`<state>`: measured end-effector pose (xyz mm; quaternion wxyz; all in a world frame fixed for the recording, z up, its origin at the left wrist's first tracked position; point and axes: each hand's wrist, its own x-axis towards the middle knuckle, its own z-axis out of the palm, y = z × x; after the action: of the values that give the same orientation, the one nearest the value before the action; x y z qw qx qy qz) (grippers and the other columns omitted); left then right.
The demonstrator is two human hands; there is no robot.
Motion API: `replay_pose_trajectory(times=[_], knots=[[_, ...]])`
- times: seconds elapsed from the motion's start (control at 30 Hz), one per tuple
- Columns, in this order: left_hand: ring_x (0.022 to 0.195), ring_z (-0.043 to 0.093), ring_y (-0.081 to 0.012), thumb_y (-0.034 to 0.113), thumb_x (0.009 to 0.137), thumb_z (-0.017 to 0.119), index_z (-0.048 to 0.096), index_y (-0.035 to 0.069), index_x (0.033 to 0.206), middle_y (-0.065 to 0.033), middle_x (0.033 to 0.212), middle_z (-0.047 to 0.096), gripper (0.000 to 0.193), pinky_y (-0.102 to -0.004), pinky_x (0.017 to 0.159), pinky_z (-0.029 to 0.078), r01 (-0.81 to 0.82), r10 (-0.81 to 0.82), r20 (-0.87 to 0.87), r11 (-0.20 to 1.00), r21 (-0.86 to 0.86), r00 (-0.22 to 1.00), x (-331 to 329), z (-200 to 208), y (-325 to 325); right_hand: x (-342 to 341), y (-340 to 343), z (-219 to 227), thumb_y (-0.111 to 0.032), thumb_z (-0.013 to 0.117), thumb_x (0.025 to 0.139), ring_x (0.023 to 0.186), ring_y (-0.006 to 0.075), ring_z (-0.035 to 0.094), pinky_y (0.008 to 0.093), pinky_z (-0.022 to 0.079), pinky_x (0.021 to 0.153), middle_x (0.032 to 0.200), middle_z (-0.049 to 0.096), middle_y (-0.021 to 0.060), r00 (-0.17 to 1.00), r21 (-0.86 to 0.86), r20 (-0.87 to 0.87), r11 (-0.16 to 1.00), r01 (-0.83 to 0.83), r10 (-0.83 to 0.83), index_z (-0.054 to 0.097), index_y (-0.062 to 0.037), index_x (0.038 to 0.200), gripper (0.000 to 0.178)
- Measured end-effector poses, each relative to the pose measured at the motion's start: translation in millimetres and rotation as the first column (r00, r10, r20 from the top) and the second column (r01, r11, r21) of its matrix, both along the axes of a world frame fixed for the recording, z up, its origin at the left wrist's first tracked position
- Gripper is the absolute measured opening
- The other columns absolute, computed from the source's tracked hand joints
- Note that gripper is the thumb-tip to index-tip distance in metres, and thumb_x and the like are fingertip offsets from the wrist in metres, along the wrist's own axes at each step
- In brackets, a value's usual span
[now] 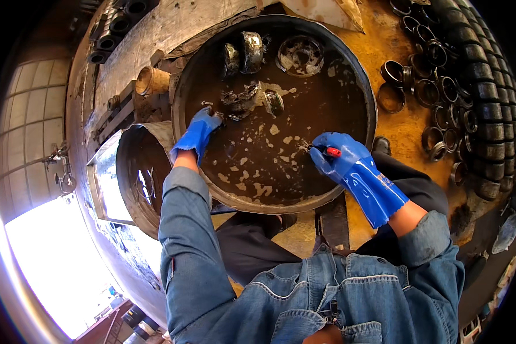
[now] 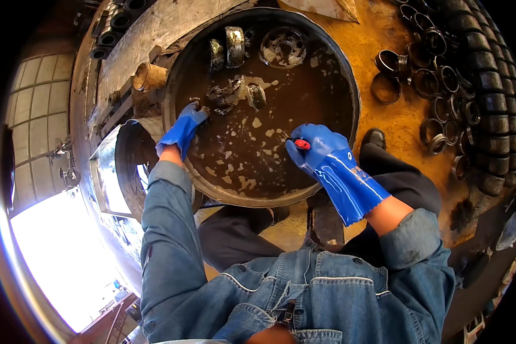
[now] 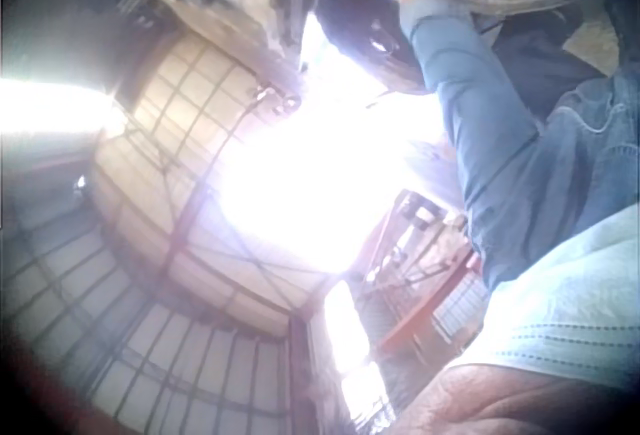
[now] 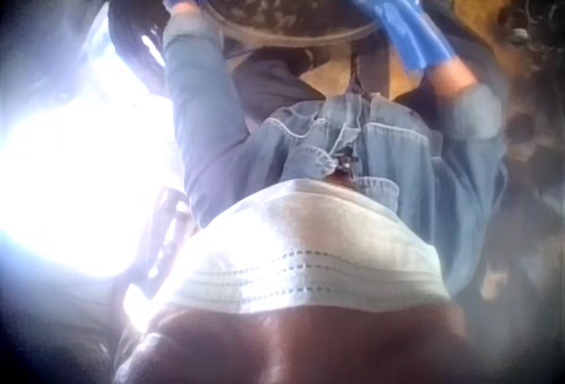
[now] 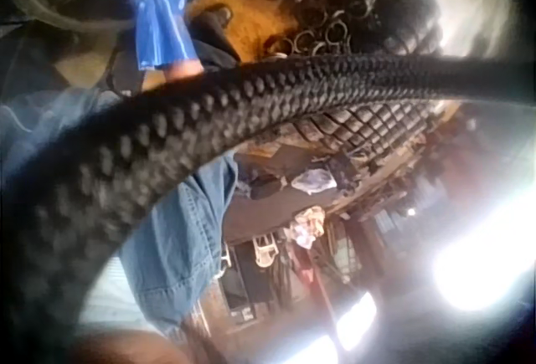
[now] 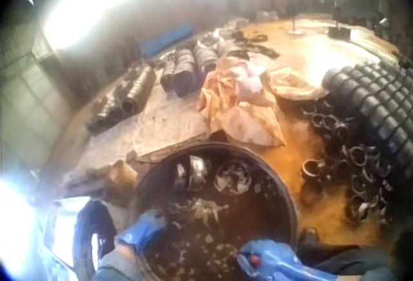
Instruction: The person scrubs small metal rings with a red-handled brush in a basin of dark liquid. They repeatedly dip the rings into the liquid, scrub them thoroughly, and place them on a nearby surface. The person handles the rings one at a time, ensuring each is cleaned before moving to the next.
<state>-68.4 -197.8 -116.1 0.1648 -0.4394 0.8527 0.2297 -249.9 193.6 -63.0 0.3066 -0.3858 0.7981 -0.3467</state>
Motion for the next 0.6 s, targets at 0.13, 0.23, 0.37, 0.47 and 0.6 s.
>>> replay_pose_trajectory(times=[0.13,0.23,0.37,0.47,0.6], knots=[[0.127,0.065,-0.0246,0.045,0.093,0.075,0.055,0.004,0.150,-0.0172,0.138,0.068,0.073,-0.0361,0.108,0.050,0.111,-0.085,-0.257,0.990,0.091,0.963,-3.5,33.8,-5.5,1.3,-3.5,6.6,-0.034,0.073,0.093,0.093,0.0371,0.073,0.0464,0.059,0.085,0.098,0.076,0.0124,0.999,-0.027,-0.045,1.000,0.004,-0.005,0.077,-0.0136,0.101,0.023],[0.136,0.059,-0.0346,0.045,0.088,0.078,0.055,0.007,0.150,-0.0194,0.145,0.063,0.076,-0.0392,0.117,0.045,0.447,-0.482,-0.083,0.854,-0.266,0.872,-49.7,80.8,58.0,4.5,-3.5,9.3,-0.035,0.074,0.092,0.093,0.0372,0.073,0.0463,0.060,0.083,0.098,0.076,0.0123,1.000,-0.022,-0.024,1.000,0.014,-0.014,0.077,-0.0138,0.100,0.023],[0.141,0.054,-0.0355,0.049,0.081,0.080,0.044,0.007,0.158,-0.0212,0.154,0.055,0.095,-0.0401,0.119,0.044,0.619,-0.545,0.328,0.763,-0.187,0.771,-106.1,52.2,73.3,5.8,0.7,3.0,-0.035,0.074,0.091,0.093,0.0373,0.073,0.0465,0.060,0.083,0.096,0.077,0.0124,0.998,-0.032,-0.050,0.999,0.034,-0.036,0.077,-0.0141,0.100,0.023],[0.141,0.055,-0.0368,0.052,0.077,0.082,0.031,0.008,0.165,-0.0216,0.154,0.055,0.110,-0.0411,0.117,0.046,0.539,-0.445,0.446,0.836,-0.105,0.777,-127.4,44.8,72.8,3.0,0.4,-5.7,-0.036,0.074,0.090,0.091,0.0373,0.073,0.0470,0.060,0.081,0.092,0.076,0.0124,0.997,-0.011,-0.068,0.999,0.031,-0.032,0.076,-0.0146,0.098,0.023],[0.138,0.057,-0.0379,0.050,0.076,0.084,0.032,0.006,0.164,-0.0222,0.151,0.058,0.111,-0.0399,0.115,0.048,0.509,-0.413,0.495,0.858,-0.070,0.765,-140.6,36.2,67.4,4.6,-1.4,-4.1,-0.036,0.073,0.089,0.090,0.0372,0.074,0.0470,0.059,0.079,0.092,0.077,0.0127,0.994,-0.004,-0.101,0.999,0.041,-0.042,0.076,-0.0149,0.095,0.022]])
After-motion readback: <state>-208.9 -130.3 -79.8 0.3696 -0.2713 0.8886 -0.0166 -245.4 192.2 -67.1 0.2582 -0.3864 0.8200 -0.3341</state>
